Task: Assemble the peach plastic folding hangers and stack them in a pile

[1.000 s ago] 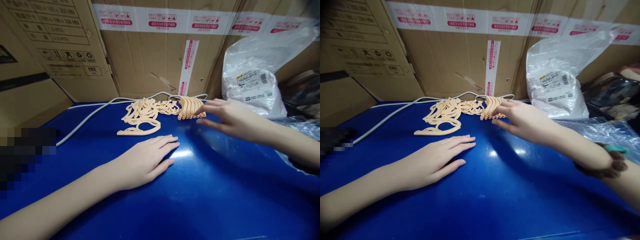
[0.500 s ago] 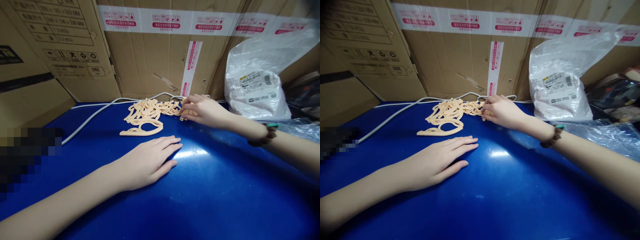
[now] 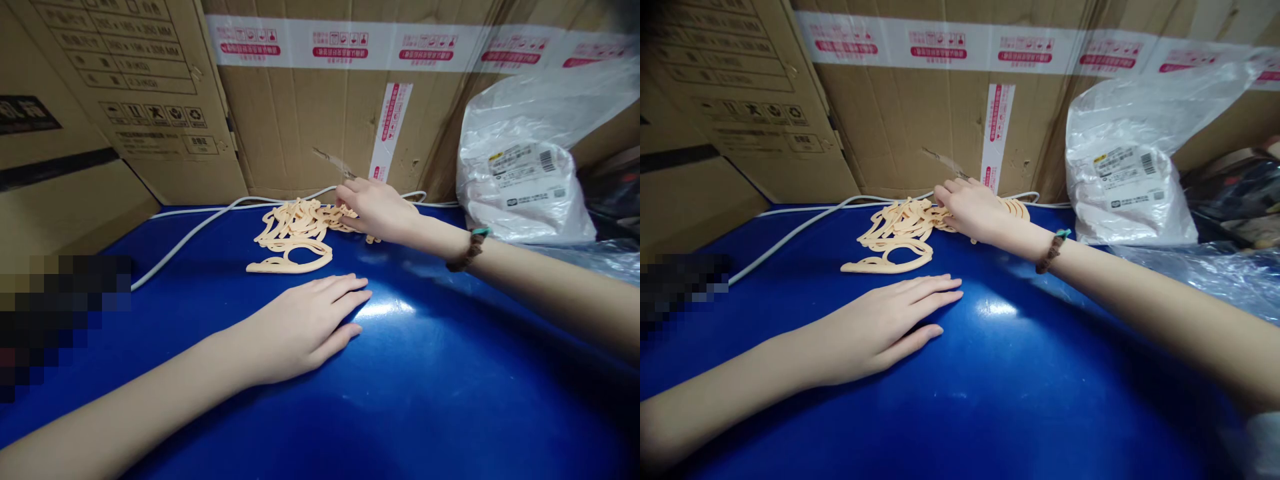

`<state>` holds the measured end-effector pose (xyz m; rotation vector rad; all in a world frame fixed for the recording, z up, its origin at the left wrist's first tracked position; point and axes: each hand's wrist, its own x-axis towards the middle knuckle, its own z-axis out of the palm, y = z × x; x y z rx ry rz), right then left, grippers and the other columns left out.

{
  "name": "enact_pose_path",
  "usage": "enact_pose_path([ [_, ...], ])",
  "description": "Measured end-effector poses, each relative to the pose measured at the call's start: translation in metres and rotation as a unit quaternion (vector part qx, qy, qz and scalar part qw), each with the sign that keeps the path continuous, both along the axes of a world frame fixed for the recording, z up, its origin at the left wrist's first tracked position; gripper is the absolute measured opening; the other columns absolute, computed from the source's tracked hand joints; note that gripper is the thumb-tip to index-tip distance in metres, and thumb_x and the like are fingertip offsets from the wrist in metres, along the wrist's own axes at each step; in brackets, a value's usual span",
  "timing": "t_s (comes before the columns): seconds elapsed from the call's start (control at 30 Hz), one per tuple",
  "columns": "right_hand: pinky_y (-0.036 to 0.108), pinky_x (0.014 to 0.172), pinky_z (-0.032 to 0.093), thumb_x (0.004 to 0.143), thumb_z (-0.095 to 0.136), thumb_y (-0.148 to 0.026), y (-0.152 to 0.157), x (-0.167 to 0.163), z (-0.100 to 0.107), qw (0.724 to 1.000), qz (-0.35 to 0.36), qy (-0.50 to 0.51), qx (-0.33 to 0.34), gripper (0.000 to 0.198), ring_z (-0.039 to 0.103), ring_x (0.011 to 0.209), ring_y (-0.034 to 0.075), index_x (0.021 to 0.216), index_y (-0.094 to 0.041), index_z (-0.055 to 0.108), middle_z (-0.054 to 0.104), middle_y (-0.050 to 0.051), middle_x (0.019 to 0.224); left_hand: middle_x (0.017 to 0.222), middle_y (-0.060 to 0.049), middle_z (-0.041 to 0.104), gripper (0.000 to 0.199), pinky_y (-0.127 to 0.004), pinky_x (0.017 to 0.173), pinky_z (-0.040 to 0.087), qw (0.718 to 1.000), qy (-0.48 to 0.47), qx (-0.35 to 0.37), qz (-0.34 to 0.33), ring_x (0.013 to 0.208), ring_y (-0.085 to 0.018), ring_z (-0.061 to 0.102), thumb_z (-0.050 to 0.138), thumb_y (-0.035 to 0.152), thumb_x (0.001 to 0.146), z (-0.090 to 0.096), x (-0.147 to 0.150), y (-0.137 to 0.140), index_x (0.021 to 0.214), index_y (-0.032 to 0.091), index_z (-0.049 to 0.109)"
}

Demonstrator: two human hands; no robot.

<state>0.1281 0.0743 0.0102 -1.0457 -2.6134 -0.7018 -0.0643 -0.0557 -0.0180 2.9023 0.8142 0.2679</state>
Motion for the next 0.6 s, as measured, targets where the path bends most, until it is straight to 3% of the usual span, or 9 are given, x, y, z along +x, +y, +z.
enact_pose_path([
  [0.13, 0.034, 0.075, 0.031, 0.093, 0.05, -0.02, 0.0, -0.003, 0.002, 0.997, -0.01, -0.076, 0.019, 0.02, 0.054, 0.089, 0.024, 0.098, -0.013, 0.068, 0.063, 0.011, 0.096, 0.147, -0.009, 0.046, 0.047, -0.038, 0.114, 0.035, 1.0, 0.007, 0.003, 0.004, 0.136, -0.023, 0.041, 0.033, 0.036, 0.101, 0.0, 0.0, 0.0, 0.14, 0.013, 0.046],
  [0.27, 0.036, 0.075, 0.029, 0.095, 0.049, -0.018, 0.001, -0.002, 0.003, 0.988, 0.028, -0.14, 0.061, 0.021, 0.053, 0.088, 0.024, 0.091, -0.014, 0.07, 0.064, 0.011, 0.095, 0.147, -0.008, 0.046, 0.047, -0.039, 0.114, 0.035, 1.0, 0.008, 0.004, 0.005, 0.136, -0.023, 0.041, 0.032, 0.036, 0.101, -0.001, 0.0, 0.0, 0.14, 0.014, 0.046],
  [0.6, 0.037, 0.075, 0.029, 0.096, 0.041, -0.01, -0.001, 0.011, 0.01, 0.979, 0.067, -0.155, 0.115, 0.027, 0.05, 0.083, 0.021, 0.086, -0.016, 0.066, 0.061, 0.007, 0.089, 0.147, -0.008, 0.046, 0.046, -0.038, 0.113, 0.035, 1.0, 0.005, 0.005, 0.002, 0.135, -0.022, 0.042, 0.031, 0.036, 0.102, -0.003, -0.003, -0.001, 0.14, 0.014, 0.046],
])
